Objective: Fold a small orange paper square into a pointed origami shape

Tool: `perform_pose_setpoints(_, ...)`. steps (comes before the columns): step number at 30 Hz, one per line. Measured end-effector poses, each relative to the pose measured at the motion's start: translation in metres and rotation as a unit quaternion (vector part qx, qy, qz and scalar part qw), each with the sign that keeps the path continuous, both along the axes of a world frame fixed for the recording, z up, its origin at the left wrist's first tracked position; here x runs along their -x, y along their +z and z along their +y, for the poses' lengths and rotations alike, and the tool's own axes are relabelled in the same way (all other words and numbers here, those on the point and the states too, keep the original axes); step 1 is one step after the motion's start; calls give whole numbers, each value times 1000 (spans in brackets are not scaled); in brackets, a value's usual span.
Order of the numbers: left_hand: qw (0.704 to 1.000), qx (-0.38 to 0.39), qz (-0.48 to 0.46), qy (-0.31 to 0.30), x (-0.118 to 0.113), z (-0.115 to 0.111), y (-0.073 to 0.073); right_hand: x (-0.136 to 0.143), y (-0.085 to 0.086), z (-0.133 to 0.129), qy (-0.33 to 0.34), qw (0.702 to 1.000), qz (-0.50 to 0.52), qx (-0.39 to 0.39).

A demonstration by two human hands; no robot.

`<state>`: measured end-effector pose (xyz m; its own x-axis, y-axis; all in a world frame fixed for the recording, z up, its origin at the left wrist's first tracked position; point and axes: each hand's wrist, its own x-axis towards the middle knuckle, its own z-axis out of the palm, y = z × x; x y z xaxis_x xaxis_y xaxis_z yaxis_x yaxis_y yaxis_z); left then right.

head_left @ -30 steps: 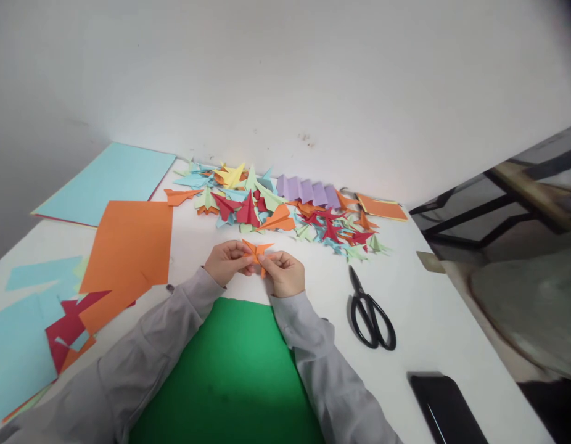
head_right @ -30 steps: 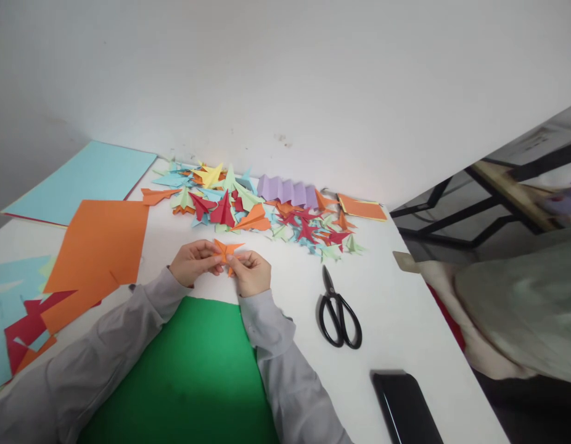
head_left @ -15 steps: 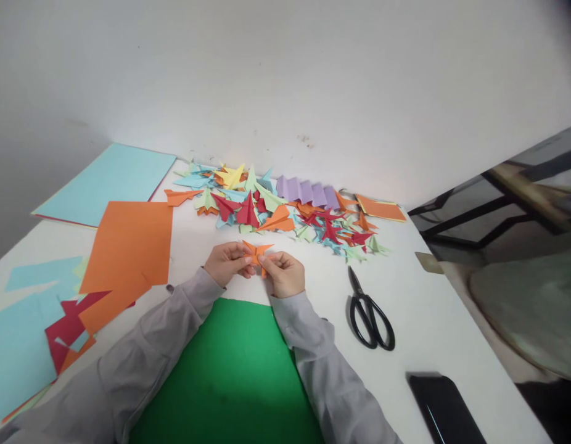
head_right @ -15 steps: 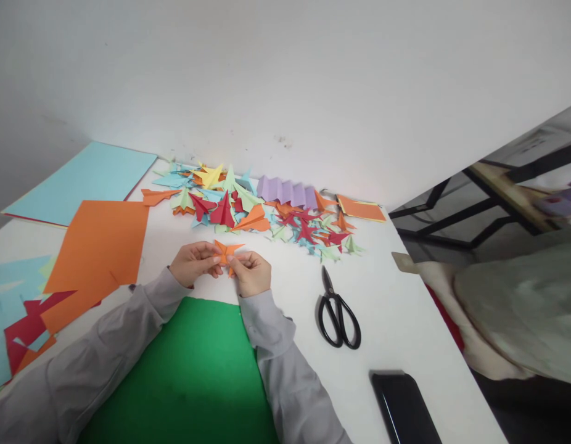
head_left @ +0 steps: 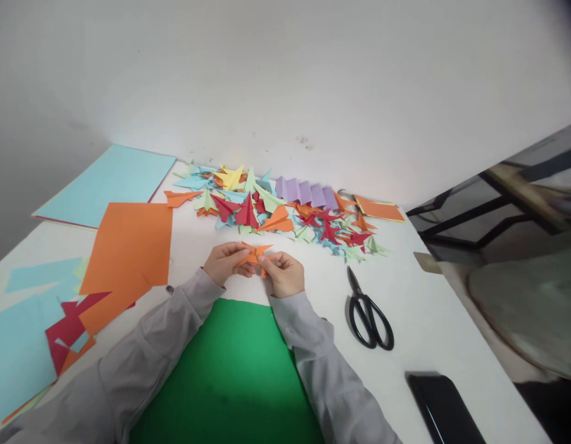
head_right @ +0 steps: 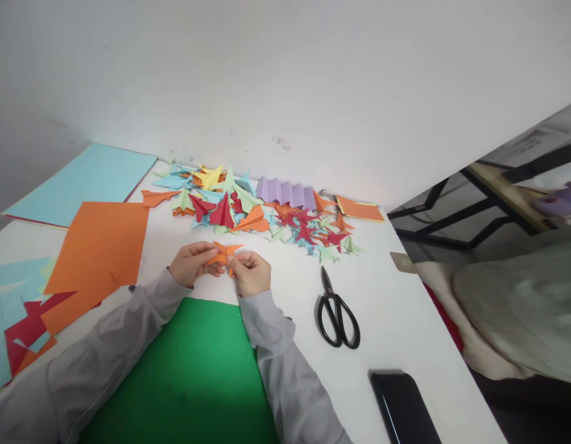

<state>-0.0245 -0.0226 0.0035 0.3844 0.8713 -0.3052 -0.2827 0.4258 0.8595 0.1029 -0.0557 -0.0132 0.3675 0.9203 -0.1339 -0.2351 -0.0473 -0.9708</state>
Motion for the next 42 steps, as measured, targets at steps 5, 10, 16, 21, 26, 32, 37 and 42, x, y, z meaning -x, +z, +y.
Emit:
perform_pose_setpoints(5,998,-54,37,22,-4,-4,4,-1,2,0,20,1000,-11,-2)
perform_pose_setpoints(10,997,-60,41,31,-5,-5,8,-3,-4,0,43,999,13,-18)
perform_pose_setpoints(16,997,-61,34,39,-3,-4,5,-3,-9,0,63,996,46,-35)
perform_pose_setpoints(21,996,-76,25,44,-4,-5,4,-1,-3,-4,121,988,-84,-35)
perform_pose_setpoints(26,994,-94,37,48,-4,-6,4,0,-1,-5,141,979,-130,-62)
perform_pose_setpoints(32,993,-111,24,29,-2,-5,1,0,-1,-5,161,982,-65,-77)
perform_pose_setpoints(37,994,-110,0,-13,0,-3,0,-3,-1,-2,173,982,-25,-66)
perform_pose_setpoints(42,989,-150,7,-8,1,-5,3,-2,-3,-2,157,985,-36,-68)
